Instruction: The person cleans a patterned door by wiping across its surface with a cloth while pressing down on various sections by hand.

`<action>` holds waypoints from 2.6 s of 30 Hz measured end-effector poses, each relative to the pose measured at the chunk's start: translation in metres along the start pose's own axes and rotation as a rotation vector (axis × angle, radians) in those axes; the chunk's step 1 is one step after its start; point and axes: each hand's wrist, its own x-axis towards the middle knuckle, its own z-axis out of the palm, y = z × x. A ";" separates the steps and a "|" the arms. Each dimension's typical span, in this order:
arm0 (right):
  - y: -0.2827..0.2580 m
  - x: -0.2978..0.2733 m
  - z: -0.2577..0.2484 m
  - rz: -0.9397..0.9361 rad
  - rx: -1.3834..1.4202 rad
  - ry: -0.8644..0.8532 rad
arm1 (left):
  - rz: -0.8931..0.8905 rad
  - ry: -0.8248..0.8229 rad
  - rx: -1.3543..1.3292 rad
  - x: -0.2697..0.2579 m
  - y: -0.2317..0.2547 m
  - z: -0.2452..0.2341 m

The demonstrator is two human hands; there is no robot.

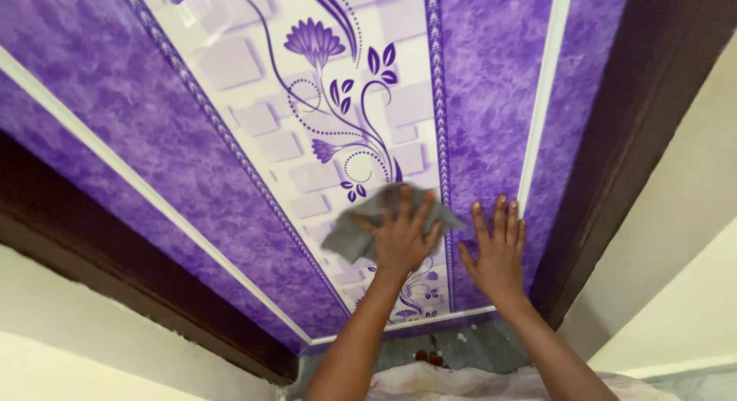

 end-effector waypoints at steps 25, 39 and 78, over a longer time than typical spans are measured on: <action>0.031 -0.016 0.033 -0.034 -0.066 -0.081 | -0.715 0.329 0.182 0.013 -0.287 -0.044; -0.055 -0.038 0.009 -0.289 0.253 0.129 | -0.599 -0.187 -0.103 -0.074 -0.068 0.000; -0.132 0.115 0.031 -0.129 -0.343 0.002 | -0.328 0.113 0.020 -0.116 -0.178 0.019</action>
